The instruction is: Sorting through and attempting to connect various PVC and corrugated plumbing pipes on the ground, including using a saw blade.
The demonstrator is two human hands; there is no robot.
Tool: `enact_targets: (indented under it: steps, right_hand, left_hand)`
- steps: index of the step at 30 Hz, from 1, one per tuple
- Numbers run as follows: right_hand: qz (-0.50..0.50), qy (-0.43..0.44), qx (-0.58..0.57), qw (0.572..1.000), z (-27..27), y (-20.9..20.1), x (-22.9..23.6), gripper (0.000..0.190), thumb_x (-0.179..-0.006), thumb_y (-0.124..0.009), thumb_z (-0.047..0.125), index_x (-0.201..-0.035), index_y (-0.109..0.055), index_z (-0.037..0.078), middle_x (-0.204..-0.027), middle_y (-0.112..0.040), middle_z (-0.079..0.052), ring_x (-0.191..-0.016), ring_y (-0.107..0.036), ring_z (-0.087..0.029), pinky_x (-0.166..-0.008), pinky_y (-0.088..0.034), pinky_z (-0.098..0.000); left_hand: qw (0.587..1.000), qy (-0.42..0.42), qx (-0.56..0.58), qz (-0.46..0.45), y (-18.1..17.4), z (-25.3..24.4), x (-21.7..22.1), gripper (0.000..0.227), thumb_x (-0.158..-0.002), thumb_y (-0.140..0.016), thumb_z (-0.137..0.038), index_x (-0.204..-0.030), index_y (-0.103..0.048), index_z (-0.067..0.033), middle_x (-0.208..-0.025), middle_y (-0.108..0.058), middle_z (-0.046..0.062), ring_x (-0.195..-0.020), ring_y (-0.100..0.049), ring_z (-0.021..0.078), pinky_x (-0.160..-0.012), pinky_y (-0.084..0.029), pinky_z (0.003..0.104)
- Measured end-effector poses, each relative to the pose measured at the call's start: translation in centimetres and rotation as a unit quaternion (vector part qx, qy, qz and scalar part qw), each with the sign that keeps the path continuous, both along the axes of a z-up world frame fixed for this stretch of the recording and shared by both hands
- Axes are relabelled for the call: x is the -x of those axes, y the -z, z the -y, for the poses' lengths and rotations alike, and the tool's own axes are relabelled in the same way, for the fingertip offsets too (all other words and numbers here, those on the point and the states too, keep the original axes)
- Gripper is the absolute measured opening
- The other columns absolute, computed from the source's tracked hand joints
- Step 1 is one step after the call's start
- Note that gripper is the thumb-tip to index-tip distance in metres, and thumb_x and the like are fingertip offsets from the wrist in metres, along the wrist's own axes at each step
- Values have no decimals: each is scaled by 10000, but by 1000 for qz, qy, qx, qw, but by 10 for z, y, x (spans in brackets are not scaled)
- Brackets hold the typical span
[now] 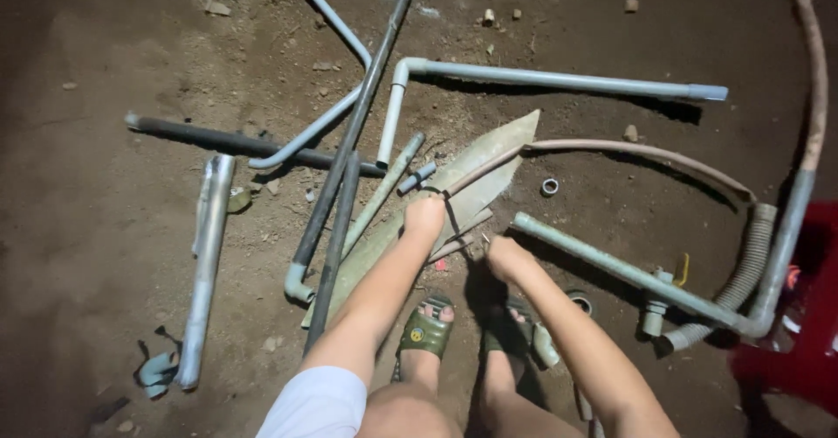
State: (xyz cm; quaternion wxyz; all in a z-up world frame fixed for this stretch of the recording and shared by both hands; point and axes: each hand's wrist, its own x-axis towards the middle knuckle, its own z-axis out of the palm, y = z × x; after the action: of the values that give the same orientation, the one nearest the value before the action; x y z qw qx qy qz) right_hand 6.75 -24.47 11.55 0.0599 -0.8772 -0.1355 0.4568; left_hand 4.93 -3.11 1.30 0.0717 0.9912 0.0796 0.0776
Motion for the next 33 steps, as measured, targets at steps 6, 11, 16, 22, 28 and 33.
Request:
enact_targets:
  steps: [6,11,16,22,28,33]
  right_hand:
    - [-33,102,24,994,91,-39,56,540,-1080,-439,363,-1186,-761,-58,-1217,-767,-342,-1242,-705,-489,-1054,-581,-590]
    - [-38,32,16,999,45,18,7,415,-1014,-581,271,-1189,-747,-66,-1158,-777,-323,-1220,-714,-466,-1050,-586,-567]
    - [18,-28,4,999,9,62,-10,375,-958,-577,324,-1076,-794,42,-1001,-814,-208,-1087,-778,-411,-926,-646,-503]
    - [-38,77,0,996,86,-13,42,535,-1066,-414,383,-1189,-781,15,-1187,-771,-314,-1218,-710,-473,-1026,-576,-605]
    - [-19,27,22,999,62,29,11,532,-1079,-424,369,-1178,-743,-45,-1123,-793,-298,-1171,-749,-443,-1010,-604,-579]
    - [42,-92,-7,995,-8,90,-27,407,-964,-574,364,-1069,-798,42,-946,-804,-214,-1025,-788,-425,-889,-661,-495]
  left_hand:
    - [1000,-7,5,3,19,1,2,278,-1053,-562,-55,-906,-783,26,-642,-724,161,-624,-774,317,-565,-630,511]
    - [999,-13,-10,-30,57,2,0,409,-1135,-492,-315,-1094,-725,18,-692,-739,94,-670,-787,282,-617,-643,499]
    - [999,-10,-39,-18,54,3,2,397,-1139,-490,-284,-1137,-725,36,-680,-733,68,-646,-784,261,-597,-639,475]
    - [999,8,-44,-17,34,-1,6,308,-1096,-523,-216,-1122,-743,-2,-649,-712,36,-615,-768,246,-567,-635,453]
    - [998,8,-61,-6,24,-2,7,280,-1056,-542,-163,-1156,-737,11,-662,-706,58,-621,-768,239,-554,-628,446]
    - [998,16,-62,-8,24,-5,5,293,-1051,-548,-155,-1196,-730,22,-688,-722,59,-614,-773,244,-555,-627,449]
